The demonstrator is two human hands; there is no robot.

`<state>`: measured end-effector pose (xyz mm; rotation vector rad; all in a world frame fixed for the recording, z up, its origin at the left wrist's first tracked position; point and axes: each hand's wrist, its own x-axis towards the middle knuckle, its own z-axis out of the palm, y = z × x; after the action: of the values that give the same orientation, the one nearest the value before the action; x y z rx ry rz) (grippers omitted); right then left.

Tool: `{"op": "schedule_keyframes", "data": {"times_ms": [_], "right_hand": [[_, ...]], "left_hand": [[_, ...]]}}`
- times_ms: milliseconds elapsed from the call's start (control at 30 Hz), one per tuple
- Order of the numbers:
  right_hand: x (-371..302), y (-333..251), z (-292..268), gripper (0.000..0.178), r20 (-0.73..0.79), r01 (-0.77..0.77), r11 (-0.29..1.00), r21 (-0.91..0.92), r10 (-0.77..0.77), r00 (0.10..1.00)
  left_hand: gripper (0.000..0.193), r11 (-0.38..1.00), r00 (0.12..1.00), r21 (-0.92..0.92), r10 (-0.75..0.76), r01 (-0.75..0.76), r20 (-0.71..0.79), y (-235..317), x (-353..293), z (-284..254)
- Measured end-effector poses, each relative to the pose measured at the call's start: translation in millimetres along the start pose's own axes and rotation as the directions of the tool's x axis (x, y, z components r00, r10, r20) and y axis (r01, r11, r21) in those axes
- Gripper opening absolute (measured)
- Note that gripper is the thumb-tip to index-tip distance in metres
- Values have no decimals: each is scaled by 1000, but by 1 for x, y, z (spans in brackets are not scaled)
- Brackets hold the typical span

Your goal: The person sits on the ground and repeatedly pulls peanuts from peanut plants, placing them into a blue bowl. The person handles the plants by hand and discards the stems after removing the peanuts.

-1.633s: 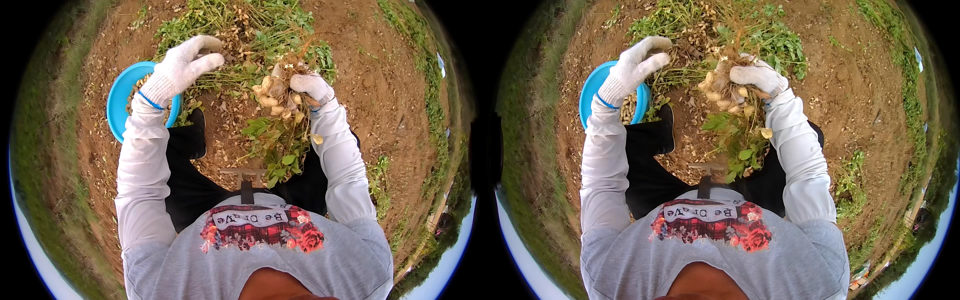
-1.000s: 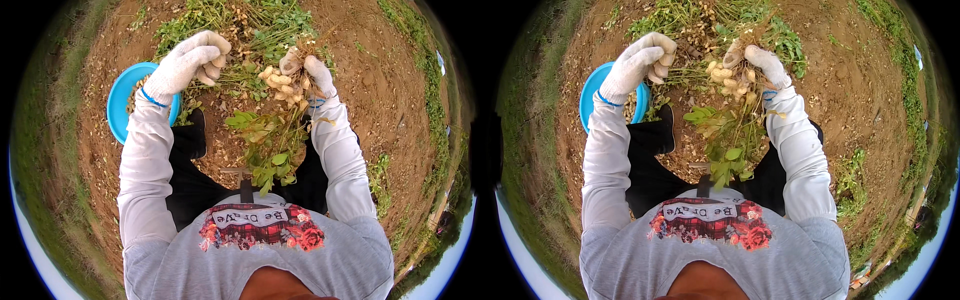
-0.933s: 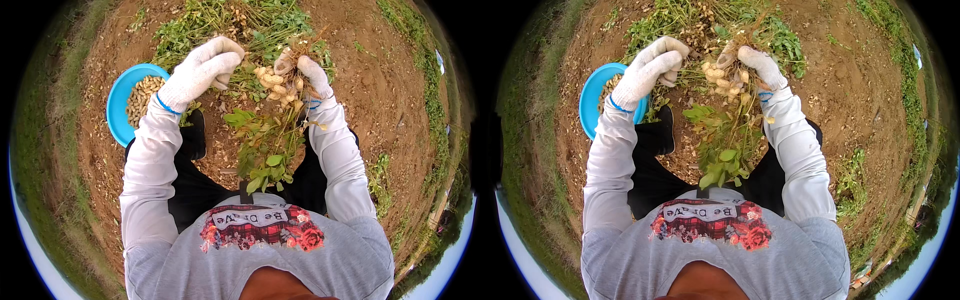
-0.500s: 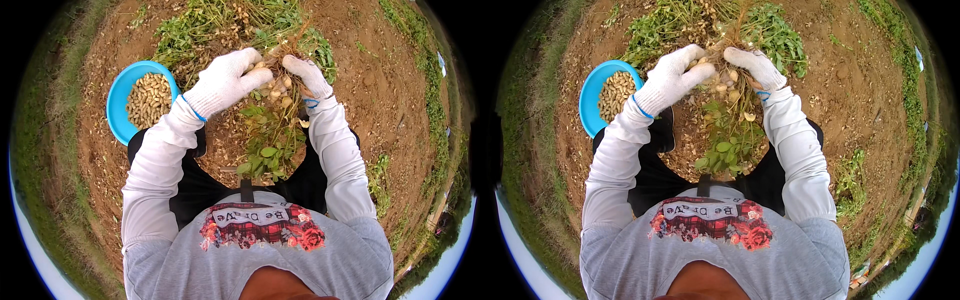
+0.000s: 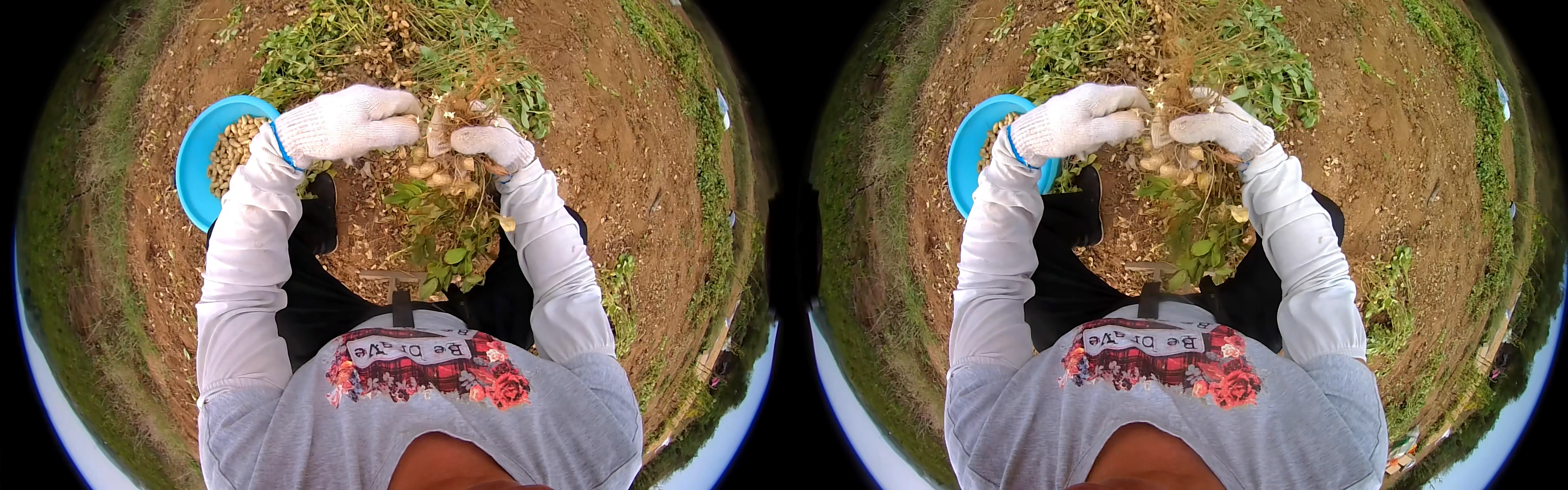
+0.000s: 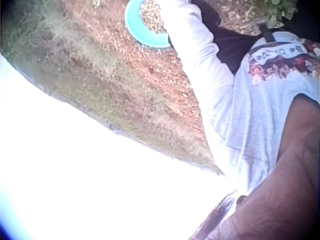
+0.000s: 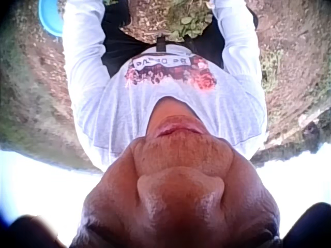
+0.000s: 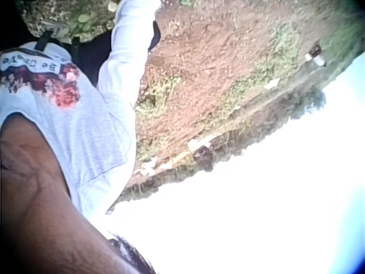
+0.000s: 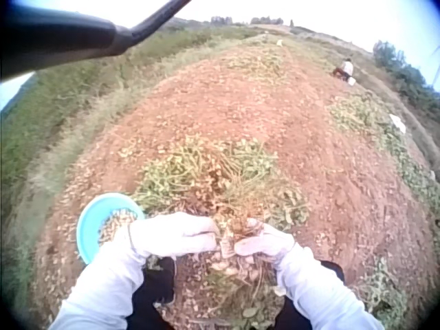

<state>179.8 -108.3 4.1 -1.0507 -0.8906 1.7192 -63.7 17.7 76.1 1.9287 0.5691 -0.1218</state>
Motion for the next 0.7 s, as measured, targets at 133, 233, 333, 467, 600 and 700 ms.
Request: {"op": "schedule_keyframes", "data": {"times_ms": [133,233,333,467,600,700], "right_hand": [[0,1,0,55,6,-40,999,-12,40,999],[8,23,-62,57,171,101,968,232,-142,975],[-18,2,-68,63,127,204,848,489,-300,945],[-11,5,-61,63,186,208,853,479,-330,925],[-9,1,-41,59,326,58,892,448,-224,918],[7,40,-78,57,124,250,916,313,-301,946]], "left_hand": [[32,997,997,9,73,-73,13,-3,-12,-6],[29,985,983,-92,-153,144,-100,-21,-49,-43],[30,947,825,-147,-320,285,-465,-75,-90,-80],[48,577,758,570,-138,585,-638,-157,-115,-101],[50,839,769,390,-52,380,-637,-92,-37,-65],[44,980,899,68,200,-188,-389,-50,-1,-13]]}}
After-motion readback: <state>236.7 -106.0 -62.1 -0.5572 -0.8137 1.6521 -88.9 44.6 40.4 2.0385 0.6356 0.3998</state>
